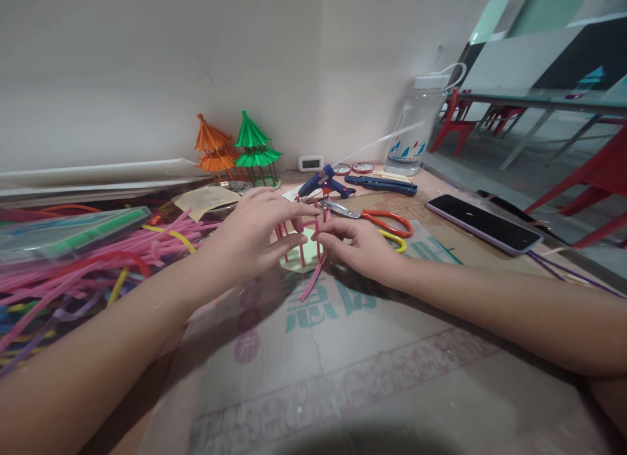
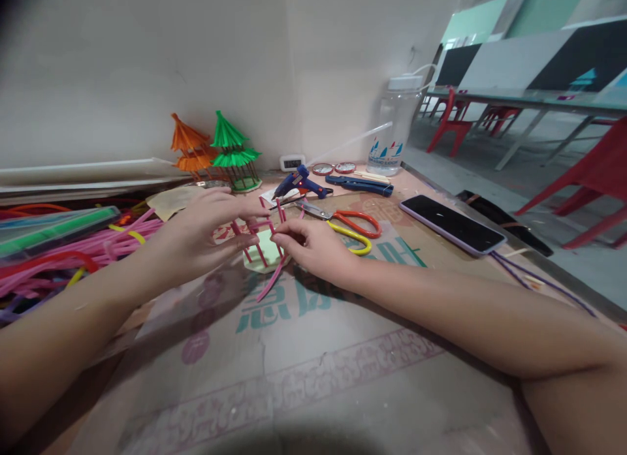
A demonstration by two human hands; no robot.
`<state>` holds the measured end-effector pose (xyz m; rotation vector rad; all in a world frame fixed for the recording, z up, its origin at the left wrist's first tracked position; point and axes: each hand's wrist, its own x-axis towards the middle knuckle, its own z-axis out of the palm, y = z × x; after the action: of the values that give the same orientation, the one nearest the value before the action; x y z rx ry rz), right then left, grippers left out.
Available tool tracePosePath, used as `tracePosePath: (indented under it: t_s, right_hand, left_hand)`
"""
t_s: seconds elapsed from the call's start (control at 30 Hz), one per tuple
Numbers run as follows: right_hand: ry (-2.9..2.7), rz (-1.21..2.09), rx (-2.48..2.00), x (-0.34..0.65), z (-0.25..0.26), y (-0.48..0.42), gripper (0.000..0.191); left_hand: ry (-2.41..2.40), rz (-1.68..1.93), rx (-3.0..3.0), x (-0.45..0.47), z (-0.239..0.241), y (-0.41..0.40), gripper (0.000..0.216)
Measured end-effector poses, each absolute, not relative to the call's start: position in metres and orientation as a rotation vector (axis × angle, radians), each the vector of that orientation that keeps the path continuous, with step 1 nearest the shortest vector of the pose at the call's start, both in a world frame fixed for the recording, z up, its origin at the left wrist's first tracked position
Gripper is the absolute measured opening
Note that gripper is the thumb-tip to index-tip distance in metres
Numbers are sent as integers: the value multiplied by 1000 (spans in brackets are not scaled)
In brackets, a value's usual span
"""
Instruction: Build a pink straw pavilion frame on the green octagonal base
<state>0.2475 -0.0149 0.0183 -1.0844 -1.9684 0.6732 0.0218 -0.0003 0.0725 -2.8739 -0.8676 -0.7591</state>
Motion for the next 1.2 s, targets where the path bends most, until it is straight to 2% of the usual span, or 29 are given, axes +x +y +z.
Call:
tracePosePath:
  t_s: [0.43, 0.67, 0.87, 1.2]
  right_hand:
    - [-1972, 667, -1083, 246, 19, -15, 23]
    - [-1962, 686, -1064, 247, 18, -14, 26]
    - [-1969, 677, -1043, 249, 15, -13, 26]
    - [-1978, 660, -1042, 248, 16, -13, 25]
  left_hand:
    - [-843, -761, -2846, 24, 72, -2, 14]
    - [-831, -745, -2864, 18, 78, 0, 25]
    - [-772, -750, -2789, 12, 86, 1, 13]
    - [-709, -754, -2727, 15, 85, 1, 18]
